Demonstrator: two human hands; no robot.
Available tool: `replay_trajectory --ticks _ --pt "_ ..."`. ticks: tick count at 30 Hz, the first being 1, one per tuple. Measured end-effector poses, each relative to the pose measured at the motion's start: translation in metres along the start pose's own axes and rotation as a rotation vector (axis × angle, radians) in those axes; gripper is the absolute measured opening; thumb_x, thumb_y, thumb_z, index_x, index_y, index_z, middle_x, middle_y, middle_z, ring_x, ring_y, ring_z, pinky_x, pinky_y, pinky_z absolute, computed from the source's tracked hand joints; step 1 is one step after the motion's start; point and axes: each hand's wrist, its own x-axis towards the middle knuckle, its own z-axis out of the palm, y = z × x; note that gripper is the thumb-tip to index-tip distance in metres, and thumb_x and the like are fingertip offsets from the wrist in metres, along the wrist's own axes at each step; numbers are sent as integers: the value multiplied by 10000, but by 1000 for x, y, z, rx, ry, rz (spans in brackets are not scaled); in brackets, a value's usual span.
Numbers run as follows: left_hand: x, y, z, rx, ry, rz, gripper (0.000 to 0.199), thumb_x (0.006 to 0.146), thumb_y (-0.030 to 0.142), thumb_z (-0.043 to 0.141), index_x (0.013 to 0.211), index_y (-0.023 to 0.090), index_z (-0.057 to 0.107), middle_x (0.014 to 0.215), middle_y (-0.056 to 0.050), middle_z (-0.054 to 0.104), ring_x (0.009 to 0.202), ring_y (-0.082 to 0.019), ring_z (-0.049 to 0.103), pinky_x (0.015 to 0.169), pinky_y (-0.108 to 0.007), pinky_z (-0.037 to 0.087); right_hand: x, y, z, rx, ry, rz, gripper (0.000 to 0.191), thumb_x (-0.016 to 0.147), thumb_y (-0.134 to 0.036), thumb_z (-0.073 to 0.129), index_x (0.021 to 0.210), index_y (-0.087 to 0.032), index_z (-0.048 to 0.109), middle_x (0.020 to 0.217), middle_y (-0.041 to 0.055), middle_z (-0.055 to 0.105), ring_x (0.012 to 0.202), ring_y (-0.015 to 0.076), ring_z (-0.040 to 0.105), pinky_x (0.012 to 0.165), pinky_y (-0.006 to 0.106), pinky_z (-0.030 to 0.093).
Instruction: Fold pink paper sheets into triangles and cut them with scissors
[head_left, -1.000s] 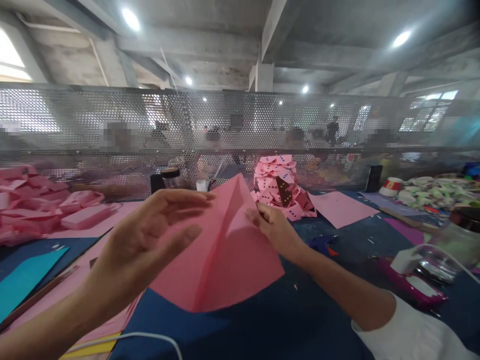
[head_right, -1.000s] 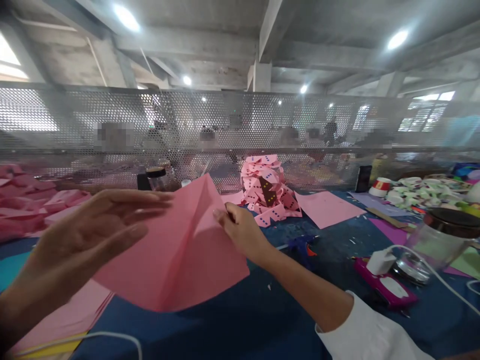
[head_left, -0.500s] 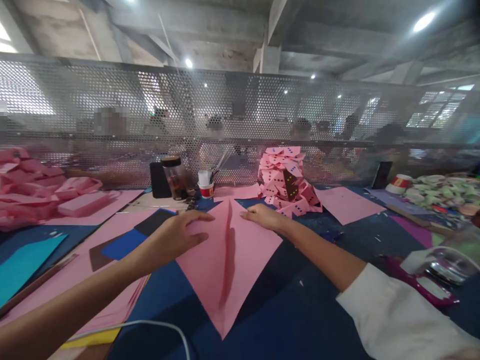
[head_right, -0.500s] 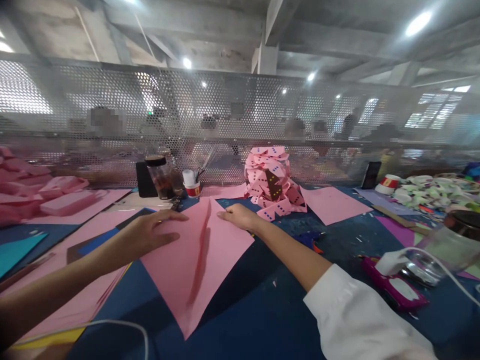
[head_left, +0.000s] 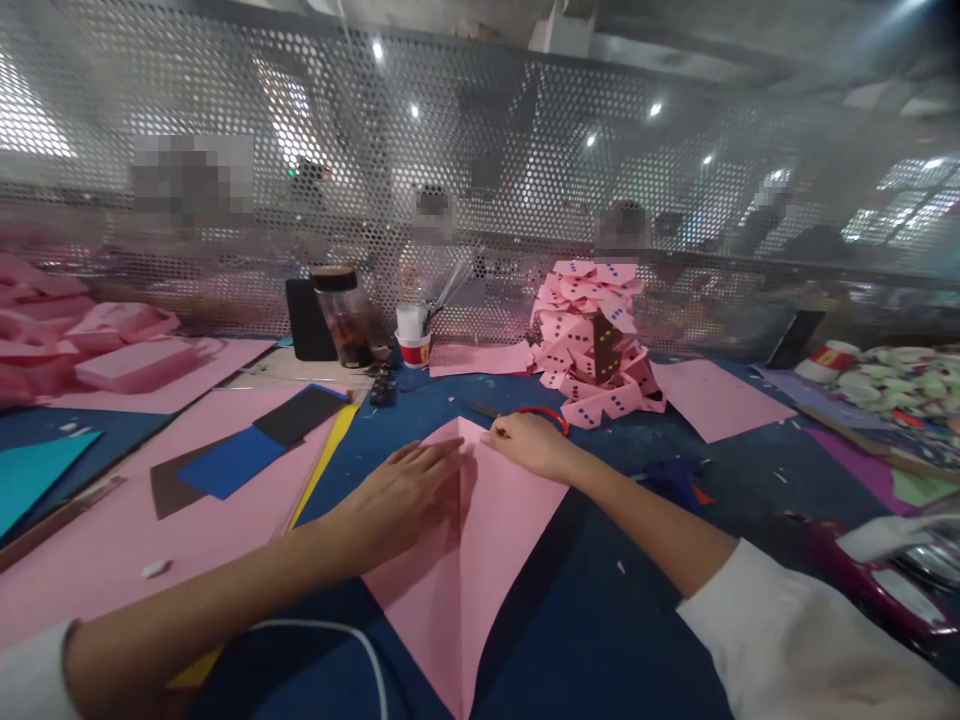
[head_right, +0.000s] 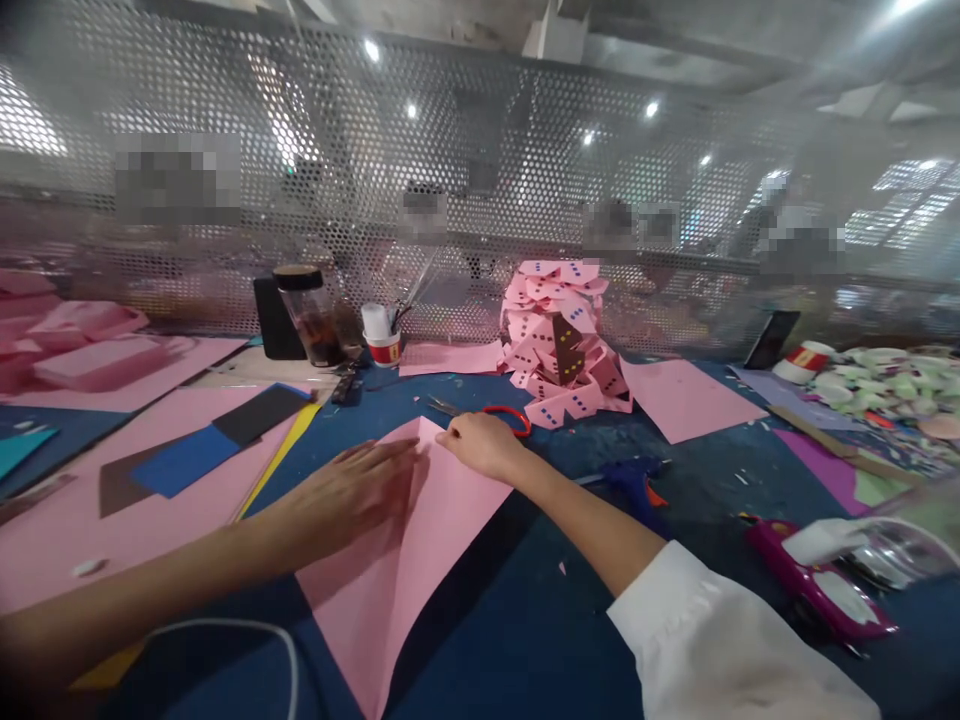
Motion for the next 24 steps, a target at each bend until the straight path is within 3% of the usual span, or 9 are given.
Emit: replay_trajectory --ticks 4,7,10,12,16,20,22,24 --pt "5 9 10 18 8 31 496 1012 430 495 1462 223 495 1518 -106 539 1385 -286 496 1177 -484 322 -9 7 -6 -109 53 50 349 1033 -329 410 928 -208 720 980 95 766 942 240 697 731 297 389" --pt "2 9 14 24 47 45 486 1017 423 492 1463 232 498 1517 -102 539 1393 -291 480 1184 -498 298 -16 24 -13 -160 75 103 213 980 -349 537 999 -208 695 1038 87 747 950 240 689 723 295 390" --pt "0 9 14 1 51 37 501 1010 413 508 1482 245 480 1522 -99 533 1398 -295 472 1196 -511 283 -21 39 -19 -202 48 112 287 870 -432 706 1053 -213 673 1100 77 709 967 241 674 718 287 398" --pt "-1 9 13 -11 40 22 522 1007 420 510 1500 256 458 1534 -92 520 1407 -300 460 1203 -530 272 -21 46 -20 -240 36 107 305 868 -425 719 1082 -216 661 1123 74 682 962 231 667 720 286 404" --pt "-1 11 10 -9 18 13 505 1010 384 504 1499 266 460 1542 -81 511 1410 -294 455 1207 -540 272 -15 51 -14 -250 50 79 142 927 -290 660 1053 -224 664 1076 47 674 917 196 662 733 288 413" --pt "0 11 9 -27 45 29 492 1002 366 524 1478 252 474 1517 -73 538 1399 -271 466 1209 -507 301 -10 47 -2 -327 255 36 156 984 -167 543 1078 -195 664 1129 87 655 1076 228 616 841 314 425" --pt "0 11 10 -30 48 23 486 1004 367 522 1474 253 474 1517 -61 540 1401 -265 464 1209 -507 306 -10 39 4 -317 368 -4 157 1004 -183 514 1032 -183 669 1111 98 659 1088 228 602 883 321 424" --pt "0 11 12 -36 49 20 480 1006 369 514 1472 259 474 1517 -52 541 1399 -265 469 1208 -513 310 -11 29 10 -198 358 -43 138 1004 -245 543 962 -205 668 1034 56 686 1009 198 622 853 300 431"
